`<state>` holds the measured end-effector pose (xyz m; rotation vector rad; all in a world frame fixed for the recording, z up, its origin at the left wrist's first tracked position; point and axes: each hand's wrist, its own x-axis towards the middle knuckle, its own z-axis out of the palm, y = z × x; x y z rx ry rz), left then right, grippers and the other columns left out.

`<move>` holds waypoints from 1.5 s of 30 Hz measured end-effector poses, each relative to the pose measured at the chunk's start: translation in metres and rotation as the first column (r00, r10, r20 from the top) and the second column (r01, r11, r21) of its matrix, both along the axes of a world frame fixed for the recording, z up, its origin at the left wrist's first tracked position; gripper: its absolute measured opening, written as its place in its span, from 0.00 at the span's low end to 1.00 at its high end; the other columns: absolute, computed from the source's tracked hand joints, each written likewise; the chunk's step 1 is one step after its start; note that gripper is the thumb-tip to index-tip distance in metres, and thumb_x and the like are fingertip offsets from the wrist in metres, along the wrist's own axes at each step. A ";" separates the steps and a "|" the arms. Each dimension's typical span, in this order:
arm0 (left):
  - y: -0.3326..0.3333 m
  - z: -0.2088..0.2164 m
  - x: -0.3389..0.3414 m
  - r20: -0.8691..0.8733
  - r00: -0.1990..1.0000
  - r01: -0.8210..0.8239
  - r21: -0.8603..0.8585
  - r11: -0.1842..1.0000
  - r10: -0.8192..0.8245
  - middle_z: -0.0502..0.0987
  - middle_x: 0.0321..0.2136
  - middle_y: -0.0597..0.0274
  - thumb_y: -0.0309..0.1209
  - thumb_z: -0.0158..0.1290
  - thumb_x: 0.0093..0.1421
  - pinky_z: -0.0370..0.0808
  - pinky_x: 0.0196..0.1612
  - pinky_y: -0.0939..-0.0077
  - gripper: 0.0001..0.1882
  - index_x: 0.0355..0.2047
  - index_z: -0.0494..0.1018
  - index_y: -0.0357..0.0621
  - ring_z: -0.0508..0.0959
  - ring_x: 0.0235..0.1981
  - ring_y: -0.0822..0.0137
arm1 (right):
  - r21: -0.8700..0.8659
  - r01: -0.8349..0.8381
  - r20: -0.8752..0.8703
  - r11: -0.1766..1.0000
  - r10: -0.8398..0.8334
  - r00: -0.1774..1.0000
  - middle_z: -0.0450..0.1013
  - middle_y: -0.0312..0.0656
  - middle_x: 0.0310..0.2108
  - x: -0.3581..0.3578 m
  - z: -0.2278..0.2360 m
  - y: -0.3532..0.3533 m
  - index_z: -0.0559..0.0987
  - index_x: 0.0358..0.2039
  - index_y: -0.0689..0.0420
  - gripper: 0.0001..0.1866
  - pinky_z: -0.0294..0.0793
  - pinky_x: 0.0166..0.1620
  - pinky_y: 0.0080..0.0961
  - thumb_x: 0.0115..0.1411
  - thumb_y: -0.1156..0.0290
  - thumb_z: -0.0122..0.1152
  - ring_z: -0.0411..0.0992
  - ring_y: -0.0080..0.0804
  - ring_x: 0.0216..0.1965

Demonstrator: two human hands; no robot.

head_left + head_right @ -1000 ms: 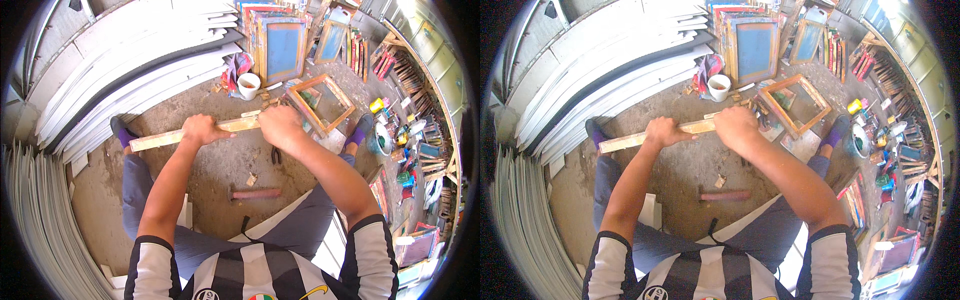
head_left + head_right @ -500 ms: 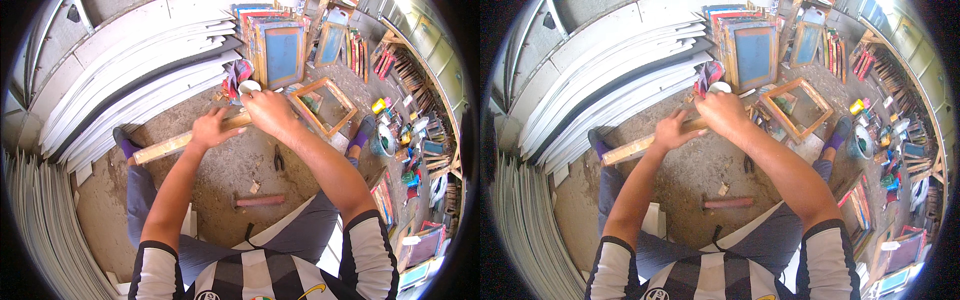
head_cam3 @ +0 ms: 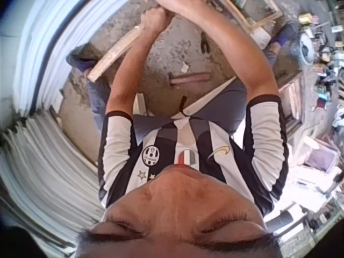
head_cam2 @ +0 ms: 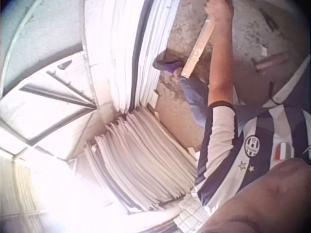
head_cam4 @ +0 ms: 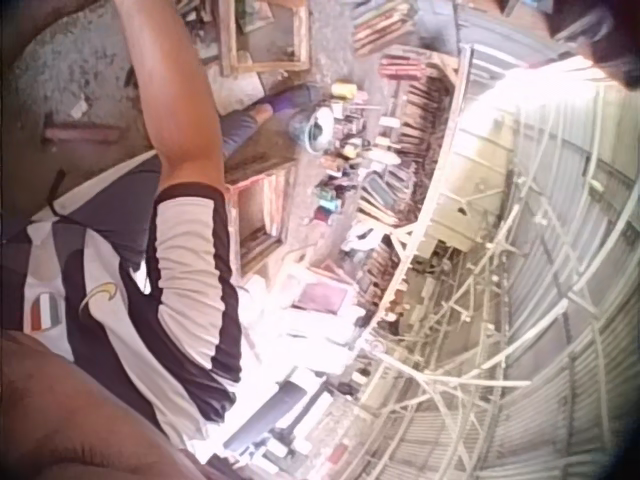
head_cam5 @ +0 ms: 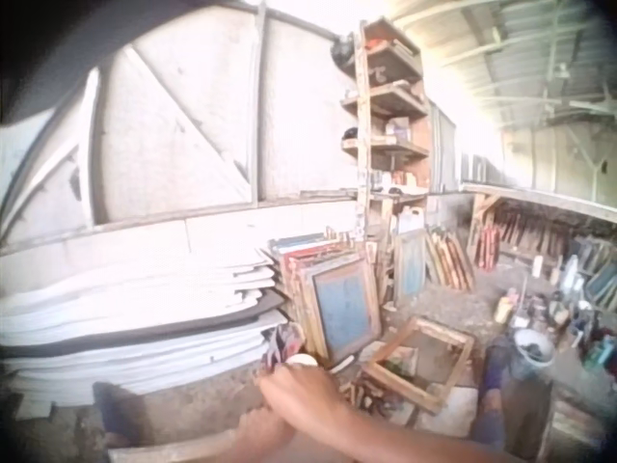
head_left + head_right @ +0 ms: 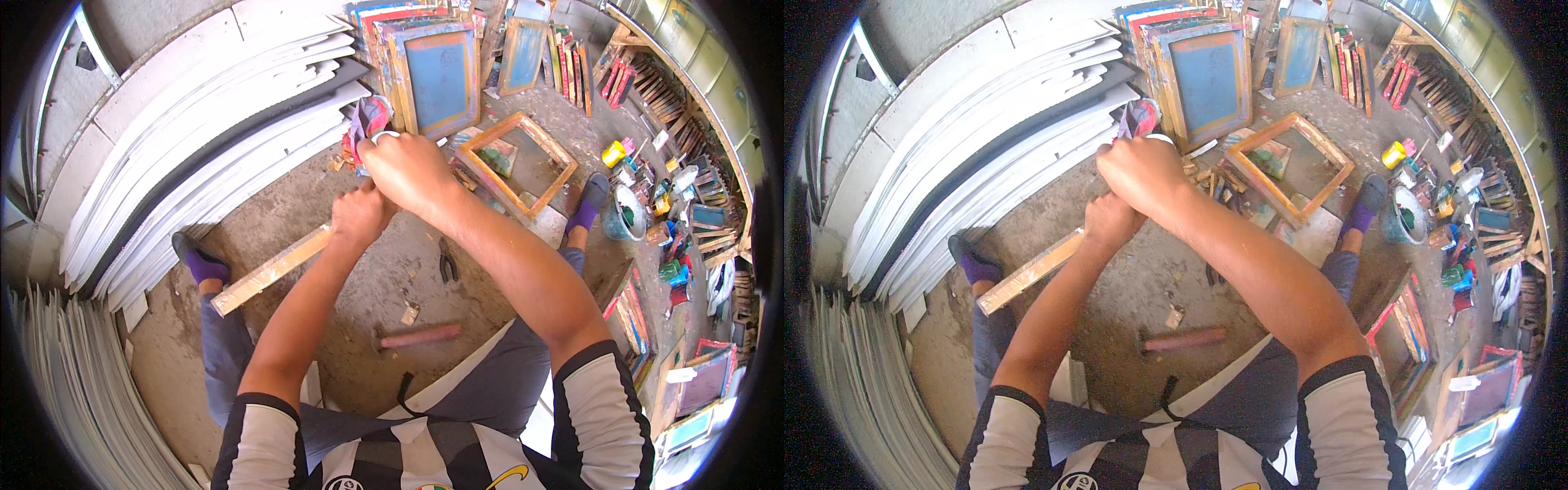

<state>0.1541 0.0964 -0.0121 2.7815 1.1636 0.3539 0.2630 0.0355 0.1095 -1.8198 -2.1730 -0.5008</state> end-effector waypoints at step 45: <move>0.120 -0.005 0.033 0.444 0.892 -0.153 0.117 0.981 0.086 0.80 0.35 0.53 0.47 0.51 0.68 0.78 0.36 0.49 0.19 0.31 0.80 0.46 0.82 0.33 0.43 | -0.261 -0.014 -0.965 0.965 -0.260 0.047 0.77 0.50 0.36 0.047 -0.172 -0.102 0.72 0.51 0.62 0.26 0.75 0.43 0.37 0.61 0.58 0.67 0.77 0.43 0.38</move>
